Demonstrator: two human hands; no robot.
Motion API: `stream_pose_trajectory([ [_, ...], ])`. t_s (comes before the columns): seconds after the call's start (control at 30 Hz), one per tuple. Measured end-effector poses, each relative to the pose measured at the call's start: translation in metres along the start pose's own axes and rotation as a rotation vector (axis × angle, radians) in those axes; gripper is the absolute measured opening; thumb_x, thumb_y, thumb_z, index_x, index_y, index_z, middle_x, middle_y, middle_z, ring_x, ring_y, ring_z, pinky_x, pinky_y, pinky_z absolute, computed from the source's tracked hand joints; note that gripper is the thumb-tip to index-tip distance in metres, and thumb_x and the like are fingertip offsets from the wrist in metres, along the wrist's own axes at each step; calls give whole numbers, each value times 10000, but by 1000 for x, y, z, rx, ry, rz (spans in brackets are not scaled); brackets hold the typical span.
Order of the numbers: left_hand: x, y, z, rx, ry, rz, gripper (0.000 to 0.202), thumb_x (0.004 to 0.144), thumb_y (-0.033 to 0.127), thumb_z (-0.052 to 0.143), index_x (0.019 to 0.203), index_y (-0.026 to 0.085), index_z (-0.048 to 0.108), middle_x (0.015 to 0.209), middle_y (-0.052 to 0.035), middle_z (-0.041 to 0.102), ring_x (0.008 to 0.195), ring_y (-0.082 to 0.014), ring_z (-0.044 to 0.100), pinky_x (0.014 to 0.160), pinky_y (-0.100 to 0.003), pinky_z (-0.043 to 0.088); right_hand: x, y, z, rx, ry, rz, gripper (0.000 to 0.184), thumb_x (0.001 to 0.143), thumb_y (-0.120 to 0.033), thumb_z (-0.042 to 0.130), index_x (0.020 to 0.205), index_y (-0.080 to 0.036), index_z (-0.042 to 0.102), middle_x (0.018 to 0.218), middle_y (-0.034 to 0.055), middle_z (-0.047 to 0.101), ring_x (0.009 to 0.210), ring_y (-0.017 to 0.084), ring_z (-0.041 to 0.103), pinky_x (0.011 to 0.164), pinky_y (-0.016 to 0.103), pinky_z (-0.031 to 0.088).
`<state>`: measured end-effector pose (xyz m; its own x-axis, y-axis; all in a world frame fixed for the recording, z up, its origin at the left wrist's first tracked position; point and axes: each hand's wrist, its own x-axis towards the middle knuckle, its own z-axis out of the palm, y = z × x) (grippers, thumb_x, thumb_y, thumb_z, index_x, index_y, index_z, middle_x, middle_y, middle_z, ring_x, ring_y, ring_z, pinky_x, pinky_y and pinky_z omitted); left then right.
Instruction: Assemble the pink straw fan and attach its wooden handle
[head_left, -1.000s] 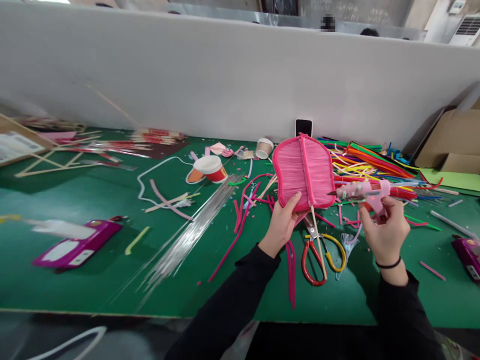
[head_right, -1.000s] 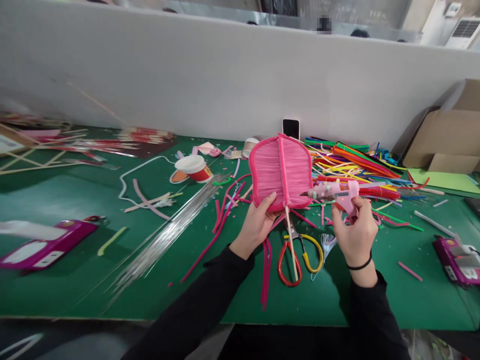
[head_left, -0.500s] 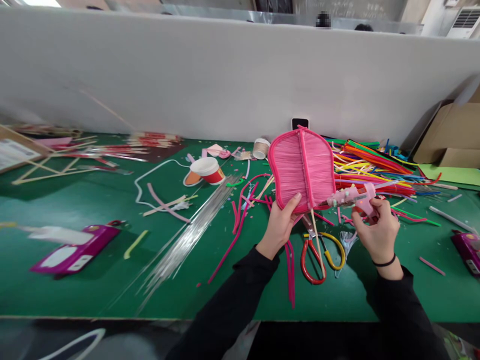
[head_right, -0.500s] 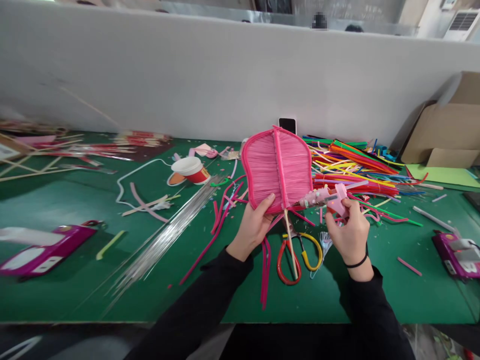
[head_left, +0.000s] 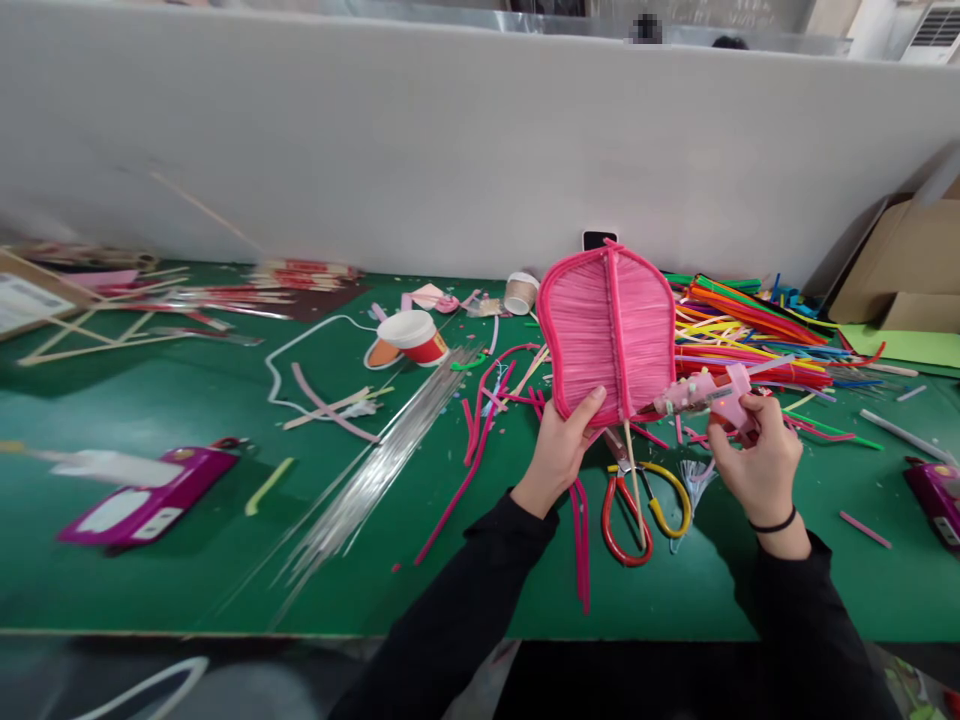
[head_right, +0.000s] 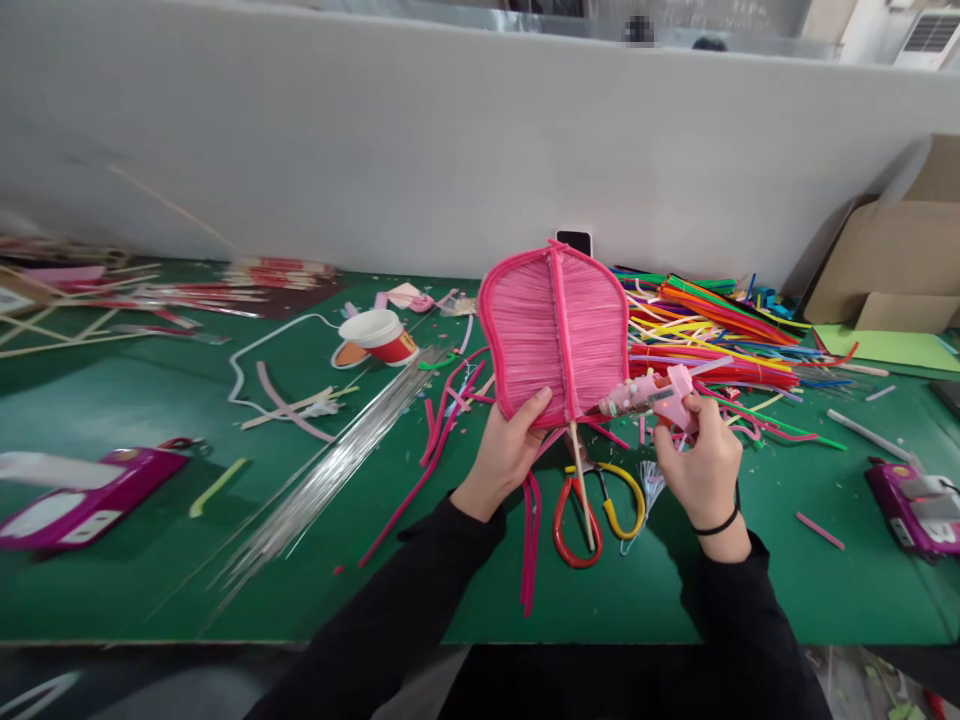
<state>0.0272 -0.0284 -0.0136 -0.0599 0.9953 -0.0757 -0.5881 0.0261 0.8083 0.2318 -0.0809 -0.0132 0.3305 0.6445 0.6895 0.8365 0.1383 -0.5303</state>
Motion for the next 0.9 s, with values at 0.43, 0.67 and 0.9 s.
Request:
stream_pose_trajectory([
  [0.43,0,-1,-1,14,12,13,604,604,301,902,1158,219,680,889,-21,783,859,-212,745,816,-308,597,0,8,-6,-7,4,-76,224,764,-291,653,957,-221,564,695,-17,639,506,139,549,523,267,458],
  [0.67,1,-2,-2,20,10,21,525,614,286,894,1096,204,702,895,-33,781,863,-218,744,817,-317,602,2,7,-6,6,11,-73,203,759,-288,655,928,-225,562,643,-37,603,488,132,533,507,259,447],
  [0.9,1,-2,-2,24,4,29,427,627,288,886,1008,194,718,910,-37,779,918,-226,737,844,-319,596,0,11,-6,2,-1,-69,224,748,-278,660,946,-222,572,688,-22,638,500,135,544,515,263,456],
])
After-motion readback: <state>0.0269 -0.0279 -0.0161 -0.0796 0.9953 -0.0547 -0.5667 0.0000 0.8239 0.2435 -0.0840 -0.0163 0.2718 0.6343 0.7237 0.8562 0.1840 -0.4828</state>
